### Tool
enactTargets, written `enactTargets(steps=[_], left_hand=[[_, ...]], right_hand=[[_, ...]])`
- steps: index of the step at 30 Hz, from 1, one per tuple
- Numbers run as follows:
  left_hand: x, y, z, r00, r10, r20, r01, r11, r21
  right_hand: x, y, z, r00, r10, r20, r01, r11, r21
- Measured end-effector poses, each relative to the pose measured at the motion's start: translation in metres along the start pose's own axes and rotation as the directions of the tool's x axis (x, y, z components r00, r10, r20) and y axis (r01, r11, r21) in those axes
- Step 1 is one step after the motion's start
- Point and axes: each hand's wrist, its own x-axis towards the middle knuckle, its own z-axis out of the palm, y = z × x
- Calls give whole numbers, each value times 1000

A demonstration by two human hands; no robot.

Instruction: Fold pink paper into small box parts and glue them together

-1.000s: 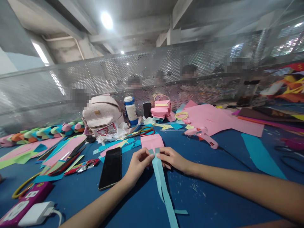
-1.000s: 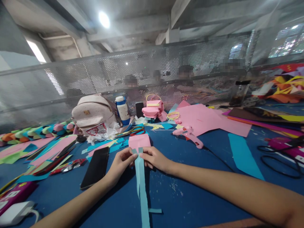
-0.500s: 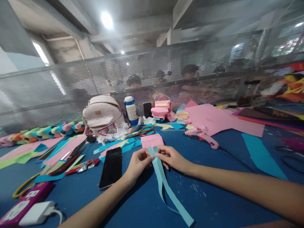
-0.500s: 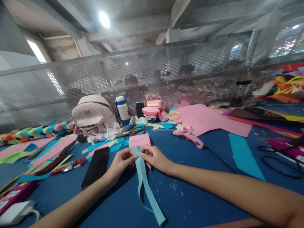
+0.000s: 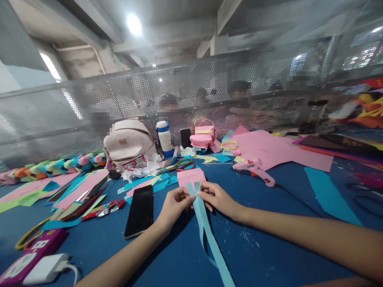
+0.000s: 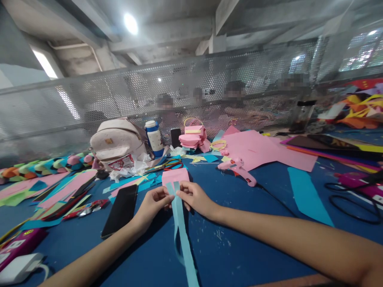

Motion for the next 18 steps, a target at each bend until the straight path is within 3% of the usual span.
enactTargets(steps=[9, 18], left_hand=[[-1, 0, 2, 998, 48, -35, -46, 998, 38], [-12, -3, 7, 980, 141, -138, -131, 988, 77]], right_hand=[[0, 2, 0, 1000, -11, 11, 11, 1000, -11], [-2, -3, 4, 1000, 9, -24, -8, 999, 41]])
